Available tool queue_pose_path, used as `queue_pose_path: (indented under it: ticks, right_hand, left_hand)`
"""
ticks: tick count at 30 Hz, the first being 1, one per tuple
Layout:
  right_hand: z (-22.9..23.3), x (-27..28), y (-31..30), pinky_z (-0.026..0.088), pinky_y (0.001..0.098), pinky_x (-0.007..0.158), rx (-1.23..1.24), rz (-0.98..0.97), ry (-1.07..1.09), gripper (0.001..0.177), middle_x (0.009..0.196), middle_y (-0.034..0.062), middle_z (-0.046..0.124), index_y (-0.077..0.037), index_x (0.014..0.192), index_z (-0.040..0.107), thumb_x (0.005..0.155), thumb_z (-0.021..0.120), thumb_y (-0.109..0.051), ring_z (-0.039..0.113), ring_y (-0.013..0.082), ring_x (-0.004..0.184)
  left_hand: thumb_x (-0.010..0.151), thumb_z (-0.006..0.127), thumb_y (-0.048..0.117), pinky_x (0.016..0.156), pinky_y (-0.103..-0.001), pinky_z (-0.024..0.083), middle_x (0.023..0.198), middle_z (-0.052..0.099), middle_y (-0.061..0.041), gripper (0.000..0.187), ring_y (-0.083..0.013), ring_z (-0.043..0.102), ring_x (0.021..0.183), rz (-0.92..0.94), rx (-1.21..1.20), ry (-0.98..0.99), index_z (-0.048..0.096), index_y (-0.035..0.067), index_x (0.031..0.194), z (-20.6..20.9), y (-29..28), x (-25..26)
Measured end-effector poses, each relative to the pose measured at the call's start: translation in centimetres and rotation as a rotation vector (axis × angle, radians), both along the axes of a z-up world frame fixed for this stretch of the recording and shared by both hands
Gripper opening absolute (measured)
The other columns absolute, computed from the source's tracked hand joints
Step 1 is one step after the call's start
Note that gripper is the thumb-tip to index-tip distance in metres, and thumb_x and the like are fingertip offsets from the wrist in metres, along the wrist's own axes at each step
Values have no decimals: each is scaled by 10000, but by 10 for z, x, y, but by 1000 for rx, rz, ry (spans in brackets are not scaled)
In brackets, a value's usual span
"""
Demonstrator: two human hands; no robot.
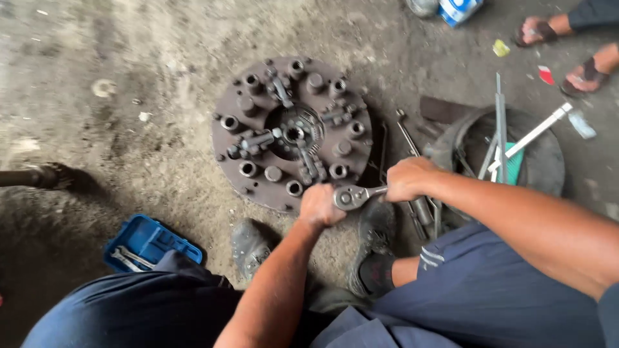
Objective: The person uses a ratchet to loosen and remove bolts from a clutch assembly. They then continue to use the tool to disassemble the internal components of the clutch.
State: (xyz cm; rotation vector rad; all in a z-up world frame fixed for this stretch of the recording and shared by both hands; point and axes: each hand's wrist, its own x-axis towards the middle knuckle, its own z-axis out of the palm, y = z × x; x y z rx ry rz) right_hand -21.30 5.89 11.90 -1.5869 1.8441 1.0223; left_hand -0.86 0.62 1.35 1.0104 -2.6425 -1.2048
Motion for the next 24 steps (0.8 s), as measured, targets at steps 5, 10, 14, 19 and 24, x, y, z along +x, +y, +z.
queue_pose_path:
  ticks: [5, 10, 14, 19, 24]
  right_hand:
    - [-43, 5, 58, 572, 425, 636, 305, -688, -467, 559, 765, 114, 650, -147, 861, 662, 851, 626, -704, 657, 240, 701]
    - [-67, -12, 57, 538, 412, 568, 449, -763, -553, 701, 686, 106, 605, -43, 743, 604, 934, 608, -718, 609, 264, 621]
    - [-2, 6, -33, 540, 434, 815, 64, 3, -137, 531, 944, 137, 711, -66, 933, 750, 878, 720, -593, 692, 297, 917]
    - [-21, 89, -139, 561, 446, 784, -475, 740, -275, 91, 862, 63, 715, -159, 792, 793, 827, 715, -190, 692, 272, 866]
    - [-16, 90, -130, 468, 397, 1098, -572, 1327, -154, 115, 787, -26, 747, -207, 715, 795, 769, 731, -128, 699, 232, 926]
  left_hand:
    - [748, 682, 349, 807, -453, 582, 881, 731, -211, 281, -383, 718, 891, -133, -3, -144, 777, 94, 817, 3, -9, -5]
    - [752, 672, 332, 776, -469, 584, 914, 736, -191, 267, -389, 712, 895, -142, 7, -52, 763, 103, 858, -35, -10, -13]
    - [768, 652, 317, 783, -475, 581, 923, 745, -190, 255, -388, 716, 889, -103, -17, -15, 757, 111, 874, -41, -10, -8]
    - [813, 646, 365, 820, -477, 551, 973, 725, -188, 312, -391, 684, 928, -268, -140, 197, 713, 83, 929, -63, -3, -5]
    - [838, 613, 330, 800, -477, 549, 952, 734, -183, 277, -394, 689, 920, -299, -91, 247, 720, 87, 918, -51, -6, -5]
